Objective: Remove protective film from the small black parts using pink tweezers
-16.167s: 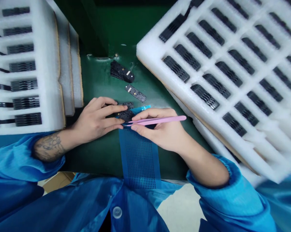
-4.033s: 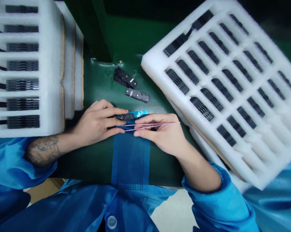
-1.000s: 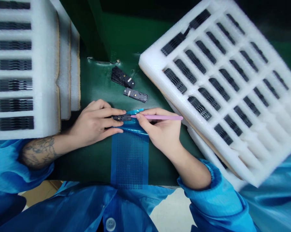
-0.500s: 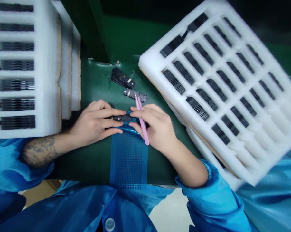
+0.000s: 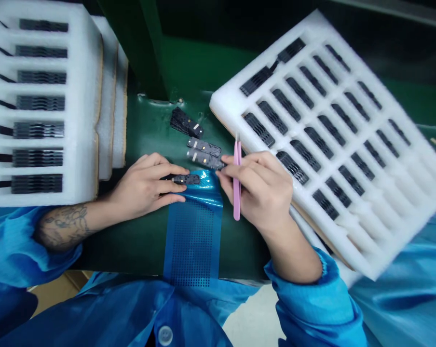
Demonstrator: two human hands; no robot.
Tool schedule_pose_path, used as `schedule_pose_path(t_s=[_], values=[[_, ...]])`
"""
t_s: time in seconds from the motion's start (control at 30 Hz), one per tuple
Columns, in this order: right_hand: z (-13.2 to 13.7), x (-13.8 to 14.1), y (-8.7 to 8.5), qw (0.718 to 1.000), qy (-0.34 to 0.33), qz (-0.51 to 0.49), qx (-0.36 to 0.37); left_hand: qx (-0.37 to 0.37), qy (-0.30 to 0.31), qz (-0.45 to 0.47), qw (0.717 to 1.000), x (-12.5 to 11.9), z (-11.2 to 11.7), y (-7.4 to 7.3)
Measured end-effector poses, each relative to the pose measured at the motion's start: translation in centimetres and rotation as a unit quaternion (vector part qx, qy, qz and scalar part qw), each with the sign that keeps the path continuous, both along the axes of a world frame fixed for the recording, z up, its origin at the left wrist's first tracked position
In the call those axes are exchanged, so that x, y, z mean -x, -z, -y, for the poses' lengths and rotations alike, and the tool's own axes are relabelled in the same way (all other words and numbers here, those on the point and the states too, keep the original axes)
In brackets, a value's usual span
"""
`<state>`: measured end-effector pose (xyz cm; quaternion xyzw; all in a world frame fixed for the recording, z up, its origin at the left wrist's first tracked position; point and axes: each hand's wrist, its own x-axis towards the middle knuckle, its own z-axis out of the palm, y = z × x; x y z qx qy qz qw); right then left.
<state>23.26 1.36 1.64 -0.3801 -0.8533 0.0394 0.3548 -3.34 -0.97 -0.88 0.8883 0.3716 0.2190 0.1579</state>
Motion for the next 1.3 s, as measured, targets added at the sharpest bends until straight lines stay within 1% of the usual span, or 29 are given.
schedule_pose_path(t_s=[0.03, 0.1, 0.17, 0.23, 0.27, 0.33, 0.43, 0.5, 0.57, 0.67, 0.77, 0.87, 0.93, 1.0, 1.1, 1.2, 1.3], values=[[-0.3, 0.1, 0.1, 1.0, 0.016, 0.005, -0.015, 0.0, 0.0, 0.0, 1.0, 0.0, 0.0, 0.0], [-0.8, 0.4, 0.4, 0.999, 0.027, 0.029, -0.028, -0.001, -0.001, -0.002, 1.0, -0.1, 0.0, -0.1], [-0.9, 0.6, 0.4, 0.998, 0.03, 0.045, -0.021, -0.002, -0.003, -0.003, 1.0, -0.1, -0.1, -0.2], [-0.8, 0.6, 0.4, 0.999, 0.033, 0.039, -0.012, 0.0, -0.003, -0.004, 1.0, -0.1, -0.1, -0.2], [-0.6, 0.5, 0.4, 0.999, 0.027, 0.035, -0.008, 0.0, -0.002, -0.005, 1.0, -0.1, -0.1, -0.2], [-0.5, 0.4, 0.5, 0.999, -0.007, 0.043, 0.007, -0.003, -0.001, -0.007, 1.0, -0.1, -0.1, -0.2], [-0.3, 0.6, 1.0, 0.994, -0.063, 0.076, 0.054, -0.008, -0.004, -0.01, 1.0, -0.1, -0.1, -0.2], [-0.2, 0.8, 1.2, 0.991, -0.067, 0.078, 0.082, -0.006, -0.005, -0.01, 1.0, -0.2, -0.1, -0.2], [0.1, 1.0, 1.1, 0.992, -0.056, 0.071, 0.087, -0.004, -0.003, -0.008, 1.0, -0.2, -0.1, -0.1], [0.1, 1.1, 0.8, 0.996, -0.049, 0.073, 0.035, 0.001, -0.005, -0.005, 1.0, -0.1, -0.1, -0.1], [-0.7, 1.0, 0.6, 0.996, -0.043, 0.074, -0.031, 0.003, -0.005, -0.007, 1.0, 0.0, -0.1, -0.1], [-2.0, 1.3, 0.8, 0.993, -0.02, 0.093, -0.068, 0.001, -0.002, -0.006, 1.0, 0.0, 0.0, -0.1], [-2.5, 1.5, 1.1, 0.991, -0.012, 0.102, -0.081, 0.0, -0.003, -0.004, 1.0, -0.1, 0.0, -0.1], [-2.5, 1.7, 1.3, 0.994, -0.019, 0.085, -0.059, 0.0, -0.005, -0.005, 1.0, -0.1, 0.0, -0.1], [-2.0, 2.1, 1.3, 0.997, -0.058, 0.051, 0.009, -0.001, -0.002, -0.01, 1.0, -0.1, 0.0, -0.1], [-1.6, 2.3, 1.3, 0.992, -0.098, 0.052, 0.067, 0.004, -0.003, -0.011, 1.0, 0.0, 0.0, -0.1], [-1.5, 2.4, 1.3, 0.987, -0.111, 0.074, 0.085, 0.016, -0.006, -0.013, 1.0, 0.1, 0.0, -0.3]])
